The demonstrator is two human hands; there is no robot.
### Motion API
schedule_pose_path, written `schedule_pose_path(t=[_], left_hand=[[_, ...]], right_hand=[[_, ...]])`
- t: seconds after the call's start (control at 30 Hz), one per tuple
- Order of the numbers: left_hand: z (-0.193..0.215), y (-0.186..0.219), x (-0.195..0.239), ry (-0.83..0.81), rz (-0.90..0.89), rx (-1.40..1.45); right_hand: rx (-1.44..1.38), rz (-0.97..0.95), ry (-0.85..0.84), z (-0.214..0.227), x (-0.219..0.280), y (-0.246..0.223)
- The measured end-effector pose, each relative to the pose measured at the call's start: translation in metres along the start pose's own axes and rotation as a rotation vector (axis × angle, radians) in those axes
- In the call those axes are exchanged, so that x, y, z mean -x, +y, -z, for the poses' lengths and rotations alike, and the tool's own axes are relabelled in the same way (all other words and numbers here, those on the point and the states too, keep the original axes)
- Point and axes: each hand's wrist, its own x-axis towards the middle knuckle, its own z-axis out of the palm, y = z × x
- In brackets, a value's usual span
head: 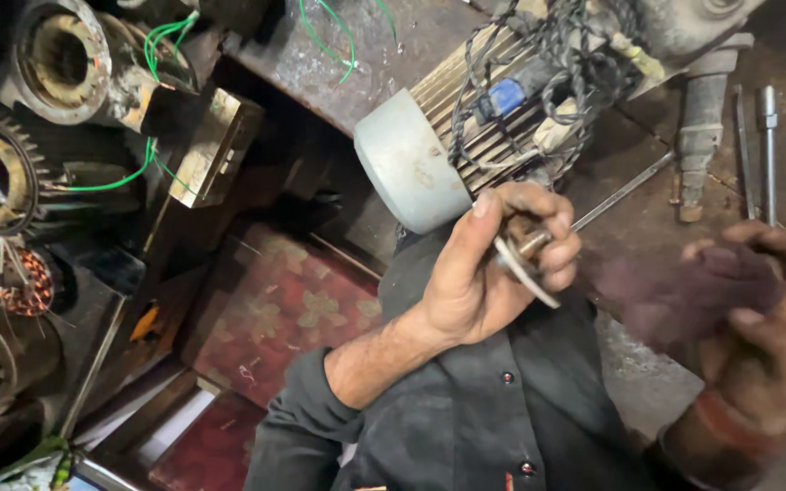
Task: The person cleans a small motor component with a cloth, then uses a screwdriver to adjust internal parts. The person aligns and attaches the component to the motor housing, then secures it with a bolt and nut using a wrench.
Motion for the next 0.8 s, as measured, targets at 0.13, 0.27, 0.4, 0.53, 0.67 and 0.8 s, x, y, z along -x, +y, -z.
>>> schedule_pose_path(t=[0.13,0.27,0.4,0.53,0.67,0.8], left_hand=[[-0.015,0.007,0.002,-0.001,-0.003,-0.098],[-0.025,0.010,0.001,-0.016,0.034,-0.097],[-0.030,0.013,0.000,-0.072,0.132,-0.044],[-0.031,0.015,0.002,-0.127,0.204,0.006],[-0.031,0.016,0.003,-0.111,0.192,-0.028],[-0.031,0.010,0.004,-0.058,0.082,-0.213]], right_hand=[[-0.069,0.031,-0.206,0.008,0.001,0.010],[0.149,0.173,-0.338,0.032,0.001,0.034],[0.573,0.258,-0.312,0.055,0.014,0.061],[0.680,0.149,-0.295,0.061,0.036,0.068],[0.432,0.141,-0.292,0.041,0.028,0.033],[0.169,0.267,-0.424,-0.002,0.003,-0.024]])
